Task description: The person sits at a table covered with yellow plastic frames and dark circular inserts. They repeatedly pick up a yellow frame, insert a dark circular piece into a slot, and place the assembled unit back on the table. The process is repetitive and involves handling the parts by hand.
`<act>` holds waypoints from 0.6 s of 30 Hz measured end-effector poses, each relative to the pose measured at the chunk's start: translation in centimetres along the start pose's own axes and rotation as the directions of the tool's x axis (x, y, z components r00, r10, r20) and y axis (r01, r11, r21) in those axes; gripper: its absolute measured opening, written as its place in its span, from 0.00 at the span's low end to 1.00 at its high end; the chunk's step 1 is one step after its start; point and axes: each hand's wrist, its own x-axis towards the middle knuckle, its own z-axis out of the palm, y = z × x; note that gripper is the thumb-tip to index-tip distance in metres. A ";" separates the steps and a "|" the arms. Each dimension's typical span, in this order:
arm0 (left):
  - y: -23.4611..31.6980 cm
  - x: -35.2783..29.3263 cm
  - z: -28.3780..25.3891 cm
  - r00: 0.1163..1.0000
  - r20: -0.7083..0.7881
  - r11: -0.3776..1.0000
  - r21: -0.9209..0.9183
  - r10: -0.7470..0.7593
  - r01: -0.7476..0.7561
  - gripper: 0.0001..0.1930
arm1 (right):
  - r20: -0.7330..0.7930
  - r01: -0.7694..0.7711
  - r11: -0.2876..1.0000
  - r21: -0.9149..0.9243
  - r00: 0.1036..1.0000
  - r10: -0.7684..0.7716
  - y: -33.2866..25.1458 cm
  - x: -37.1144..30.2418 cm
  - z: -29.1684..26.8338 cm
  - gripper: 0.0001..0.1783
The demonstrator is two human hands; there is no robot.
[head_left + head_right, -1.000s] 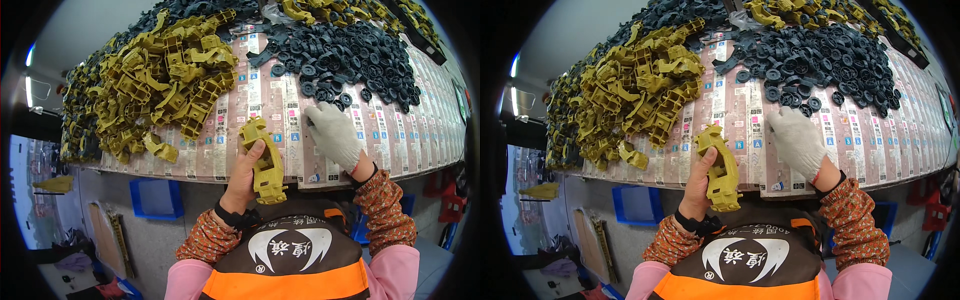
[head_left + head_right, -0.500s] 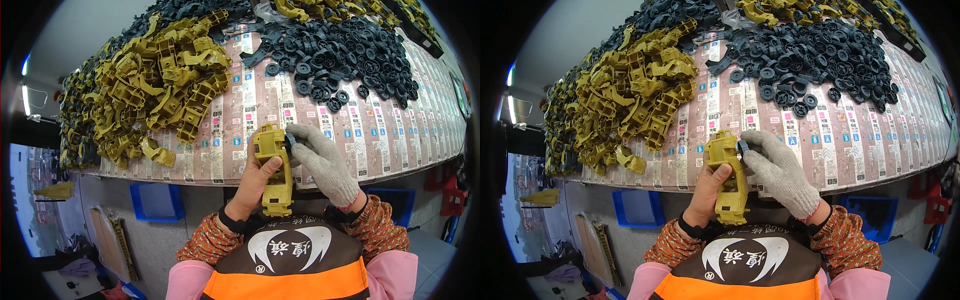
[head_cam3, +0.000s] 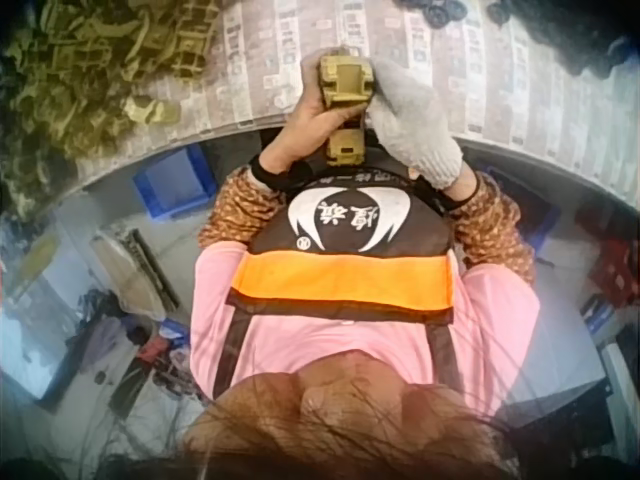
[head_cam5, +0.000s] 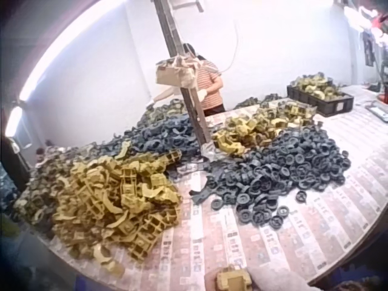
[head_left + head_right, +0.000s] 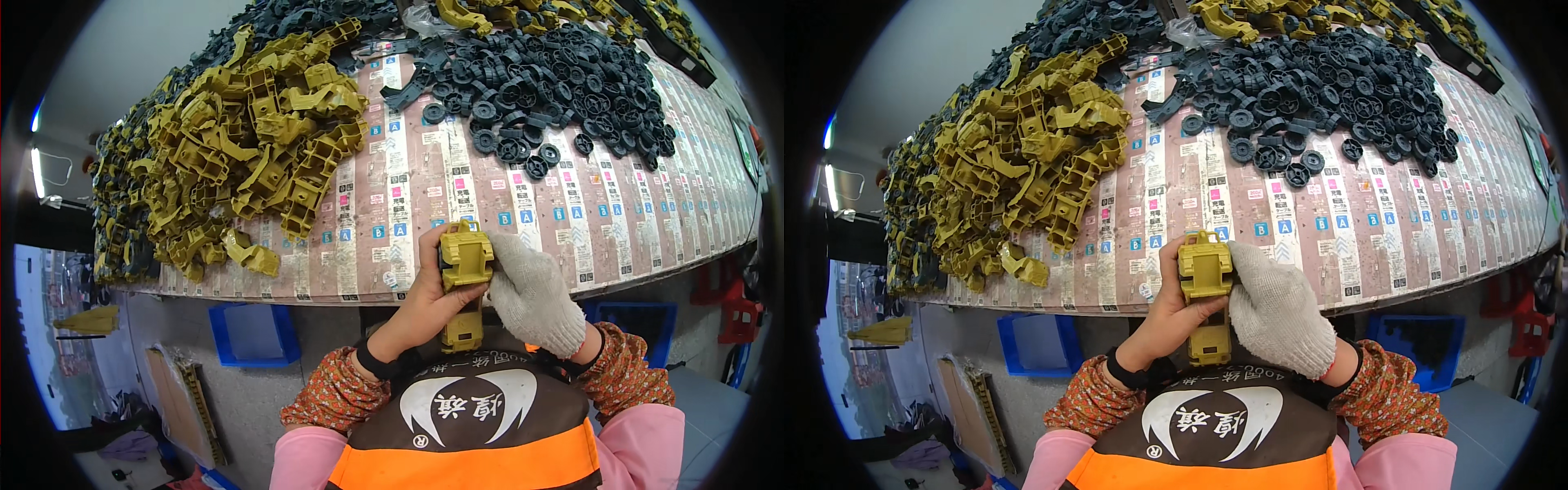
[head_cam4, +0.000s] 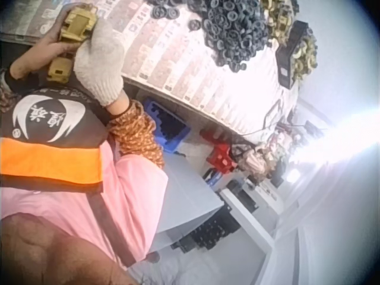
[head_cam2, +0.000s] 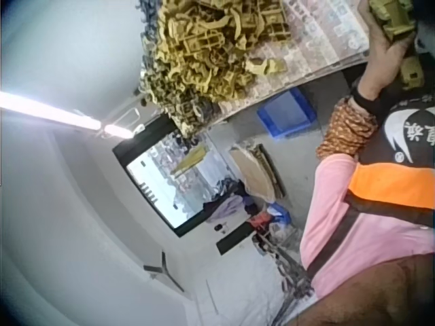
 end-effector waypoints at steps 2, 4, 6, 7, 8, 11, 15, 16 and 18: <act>0.3 0.2 0.1 1.000 0.006 0.998 -0.061 -0.025 0.026 0.45 | 0.011 -0.044 0.999 -0.015 0.999 0.044 -0.5 0.2 -0.6 0.22; 0.3 0.7 0.1 0.999 0.018 0.996 -0.081 -0.028 0.029 0.45 | 0.065 -0.104 0.994 -0.016 0.992 0.105 -0.4 0.9 -1.4 0.19; 0.3 1.1 0.0 0.999 0.033 0.998 -0.060 -0.008 0.010 0.45 | 0.166 -0.178 0.984 -0.006 0.970 0.176 0.9 2.7 -3.3 0.17; 0.3 1.1 0.2 0.999 0.012 0.988 -0.141 -0.053 0.054 0.44 | 0.076 -0.197 0.980 -0.011 0.977 0.197 2.5 3.8 -4.1 0.15; 0.5 1.0 0.4 0.995 -0.007 0.971 -0.221 -0.099 0.095 0.44 | -0.013 -0.214 0.977 -0.014 0.977 0.213 4.5 5.1 -4.8 0.14; 0.9 1.1 0.3 0.983 -0.074 0.924 -0.358 -0.171 0.134 0.42 | -0.266 -0.193 0.805 -0.561 0.963 0.046 7.2 8.0 -7.2 0.14; 0.9 1.1 -0.3 0.965 -0.145 0.900 -0.411 -0.218 0.142 0.40 | -0.134 -0.073 0.677 -0.732 0.990 -0.037 8.7 9.2 -7.9 0.13; 1.0 1.2 -0.4 0.960 -0.159 0.892 -0.427 -0.232 0.145 0.40 | -0.113 -0.033 0.660 -0.751 0.990 -0.079 9.2 9.3 -7.7 0.13; 0.8 1.2 -0.4 0.940 -0.230 0.859 -0.501 -0.252 0.108 0.36 | -0.155 -0.040 0.679 -0.733 0.982 -0.109 8.4 9.1 -7.2 0.11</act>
